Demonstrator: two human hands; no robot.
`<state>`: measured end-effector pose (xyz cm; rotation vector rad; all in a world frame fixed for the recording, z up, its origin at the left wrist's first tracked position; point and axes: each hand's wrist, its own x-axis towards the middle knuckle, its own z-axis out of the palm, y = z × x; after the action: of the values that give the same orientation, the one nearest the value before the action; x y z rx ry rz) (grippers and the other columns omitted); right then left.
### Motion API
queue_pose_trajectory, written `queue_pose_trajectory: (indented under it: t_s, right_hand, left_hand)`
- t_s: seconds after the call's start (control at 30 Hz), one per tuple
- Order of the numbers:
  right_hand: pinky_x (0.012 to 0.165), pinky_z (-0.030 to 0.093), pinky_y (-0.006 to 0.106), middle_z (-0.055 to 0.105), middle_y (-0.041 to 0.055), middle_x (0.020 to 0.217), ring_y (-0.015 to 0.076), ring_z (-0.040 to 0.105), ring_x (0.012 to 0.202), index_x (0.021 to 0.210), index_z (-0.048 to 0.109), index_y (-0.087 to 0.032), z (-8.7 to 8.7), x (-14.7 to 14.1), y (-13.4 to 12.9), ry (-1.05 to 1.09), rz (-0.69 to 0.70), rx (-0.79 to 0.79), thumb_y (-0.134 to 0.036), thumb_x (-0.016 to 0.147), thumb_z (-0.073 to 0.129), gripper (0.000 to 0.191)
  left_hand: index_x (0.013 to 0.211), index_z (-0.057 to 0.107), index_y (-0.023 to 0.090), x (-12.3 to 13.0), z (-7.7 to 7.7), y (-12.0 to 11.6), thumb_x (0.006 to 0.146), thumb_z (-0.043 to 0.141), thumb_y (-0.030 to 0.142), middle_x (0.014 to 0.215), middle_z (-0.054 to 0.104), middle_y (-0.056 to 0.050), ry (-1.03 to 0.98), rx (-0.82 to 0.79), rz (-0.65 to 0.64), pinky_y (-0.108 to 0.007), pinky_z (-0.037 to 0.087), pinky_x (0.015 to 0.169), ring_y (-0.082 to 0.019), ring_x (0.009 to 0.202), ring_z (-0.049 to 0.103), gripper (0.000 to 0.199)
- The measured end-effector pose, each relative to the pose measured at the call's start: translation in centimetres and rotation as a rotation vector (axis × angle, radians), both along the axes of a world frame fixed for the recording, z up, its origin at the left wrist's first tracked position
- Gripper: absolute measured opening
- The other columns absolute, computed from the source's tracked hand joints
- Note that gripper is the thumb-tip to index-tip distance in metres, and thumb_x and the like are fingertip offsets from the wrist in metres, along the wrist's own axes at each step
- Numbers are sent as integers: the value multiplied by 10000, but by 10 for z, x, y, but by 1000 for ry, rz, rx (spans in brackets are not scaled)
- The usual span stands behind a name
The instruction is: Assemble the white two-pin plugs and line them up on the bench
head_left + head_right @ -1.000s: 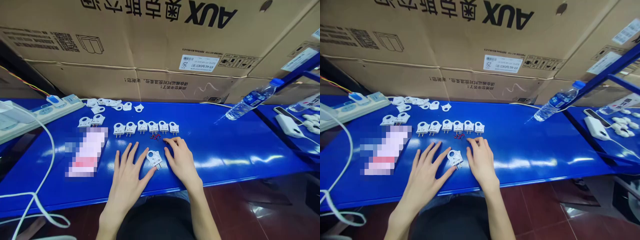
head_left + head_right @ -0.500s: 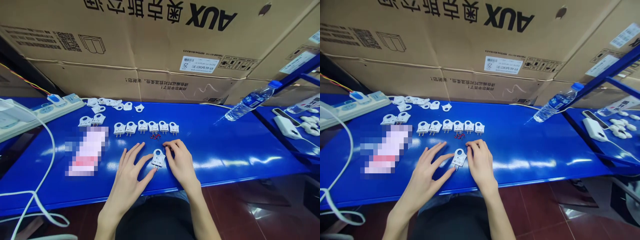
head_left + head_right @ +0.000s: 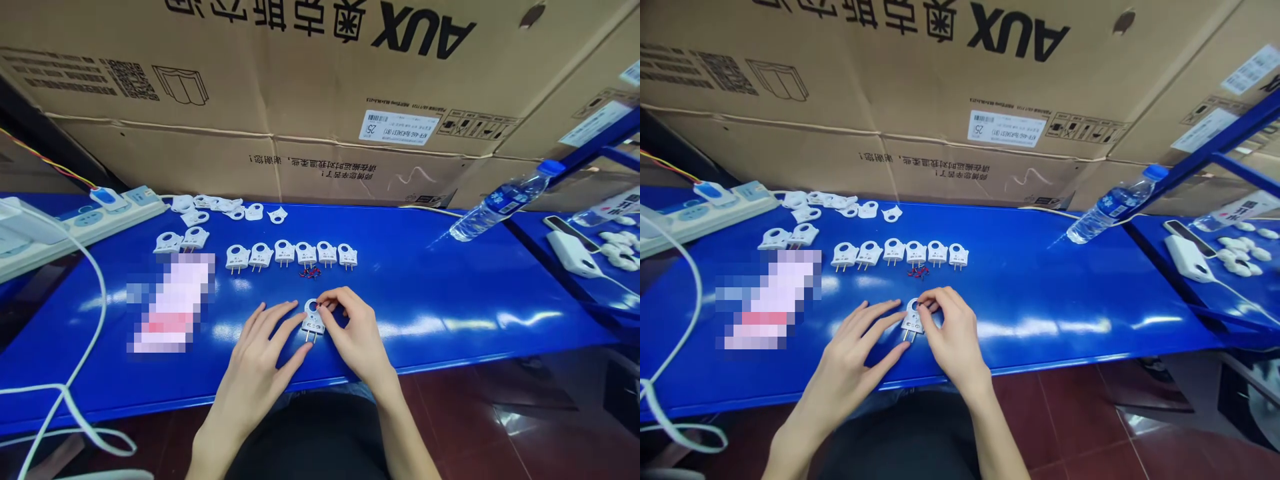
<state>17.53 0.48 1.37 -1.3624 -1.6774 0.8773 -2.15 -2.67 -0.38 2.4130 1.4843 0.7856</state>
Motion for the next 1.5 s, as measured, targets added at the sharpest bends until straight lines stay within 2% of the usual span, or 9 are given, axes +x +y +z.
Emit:
queue_pose_trajectory:
  t_s: [0.2,0.37,0.53,0.73,0.83,1.03,1.33,1.5]
  right_hand:
    - [865,498,321,725,10,963,187,655,913,963,696,-240,1,-2,-2,-18,-3,14,-241,994,629,74]
    - [861,520,316,731,2,973,182,675,908,1073,697,-253,0,-2,-4,22,9,-15,-220,977,660,109]
    - [888,547,349,744,18,968,204,680,949,1023,732,-269,-2,-2,-5,2,45,11,-225,984,668,87]
    - [885,562,359,772,13,971,212,673,976,1043,766,-283,0,-1,-4,-29,28,51,-209,975,689,127]
    - [877,556,360,781,10,971,215,660,974,1026,765,-277,1,-1,-4,-59,38,78,-204,983,677,122]
    - [884,554,362,782,11,980,216,660,975,1023,764,-279,0,-1,-4,-69,36,84,-193,982,672,132]
    - [887,568,386,782,21,976,227,670,977,1001,775,-280,0,-2,-3,-59,11,54,-204,973,670,132]
    - [882,562,363,783,10,983,212,673,978,1004,762,-277,1,-2,-3,-88,22,63,-224,986,660,117]
  left_hand:
    - [1418,527,293,0,-1,-2,1005,599,383,1447,628,-70,-19,-11,21,-568,385,1246,-251,1341,605,428]
    - [1447,500,289,1,-1,-2,998,607,417,1453,628,-69,-15,-23,34,-567,394,1242,-256,1348,604,479]
    - [1439,493,276,0,0,-2,1006,598,398,1455,626,-86,-8,-30,34,-581,389,1241,-267,1356,599,462]
    - [1365,538,265,2,0,-2,988,619,426,1485,597,-94,-22,-50,80,-578,452,1189,-317,1404,551,418]
    - [1393,523,251,3,1,-2,993,605,436,1493,582,-118,-39,-59,97,-558,481,1157,-317,1405,540,448]
    - [1399,525,271,3,0,-2,1006,585,440,1505,560,-110,14,-51,85,-591,412,1208,-310,1415,524,432]
    - [1392,552,300,3,2,-1,1008,575,432,1518,555,-95,26,-59,79,-605,423,1200,-318,1427,513,407]
    - [1398,553,292,3,1,-2,1009,575,415,1519,558,-99,17,-57,77,-594,421,1203,-315,1425,515,409]
